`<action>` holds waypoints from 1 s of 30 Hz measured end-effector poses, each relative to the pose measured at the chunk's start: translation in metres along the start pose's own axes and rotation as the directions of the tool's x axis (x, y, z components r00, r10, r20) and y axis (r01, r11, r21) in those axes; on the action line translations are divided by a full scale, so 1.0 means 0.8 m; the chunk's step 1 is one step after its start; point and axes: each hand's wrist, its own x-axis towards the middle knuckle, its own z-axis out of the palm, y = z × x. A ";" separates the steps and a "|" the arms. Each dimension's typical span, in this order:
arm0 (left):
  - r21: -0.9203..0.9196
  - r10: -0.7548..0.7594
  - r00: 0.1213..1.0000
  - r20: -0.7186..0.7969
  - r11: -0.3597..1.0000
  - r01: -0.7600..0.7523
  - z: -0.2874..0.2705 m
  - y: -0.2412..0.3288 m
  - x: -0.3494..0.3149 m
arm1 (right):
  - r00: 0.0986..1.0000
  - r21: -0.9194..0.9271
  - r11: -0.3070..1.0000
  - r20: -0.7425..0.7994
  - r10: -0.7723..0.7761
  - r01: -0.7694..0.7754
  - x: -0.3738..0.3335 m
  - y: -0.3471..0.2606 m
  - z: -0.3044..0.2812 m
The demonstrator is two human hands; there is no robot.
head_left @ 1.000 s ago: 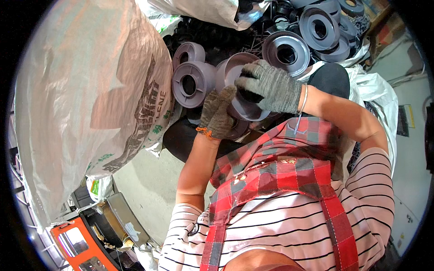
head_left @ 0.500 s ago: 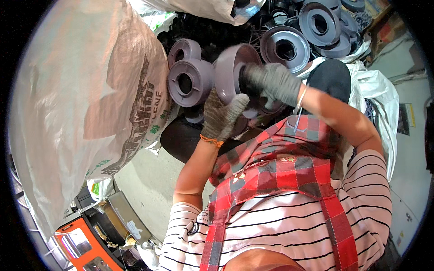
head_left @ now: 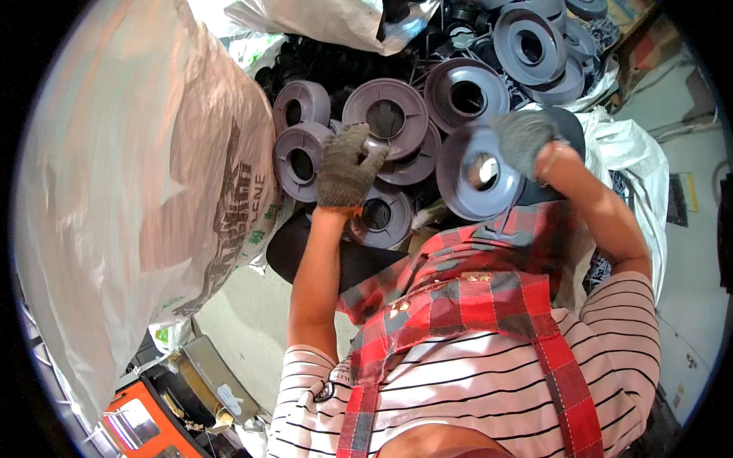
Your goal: The person picks up gray plastic rings from a large white sack and places them into a stack on a nearby surface. They repeatedly reach into the sack, retrieve one or more rings, and add them to the growing pile while wearing gloves and an apron.
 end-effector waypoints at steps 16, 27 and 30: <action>-0.894 -0.448 0.816 0.365 -0.414 0.173 -0.002 0.043 0.006 | 0.979 -0.014 0.981 0.059 0.196 -0.195 0.227 0.149 0.111; -0.917 -0.439 0.829 0.345 -0.348 0.198 -0.007 0.084 0.015 | 0.630 0.411 0.875 -0.758 0.172 0.255 0.095 0.041 -0.029; -0.823 -0.376 0.831 0.409 -0.546 0.157 -0.021 0.116 0.020 | 0.435 0.077 0.751 -0.852 -0.293 0.656 0.067 -0.002 -0.030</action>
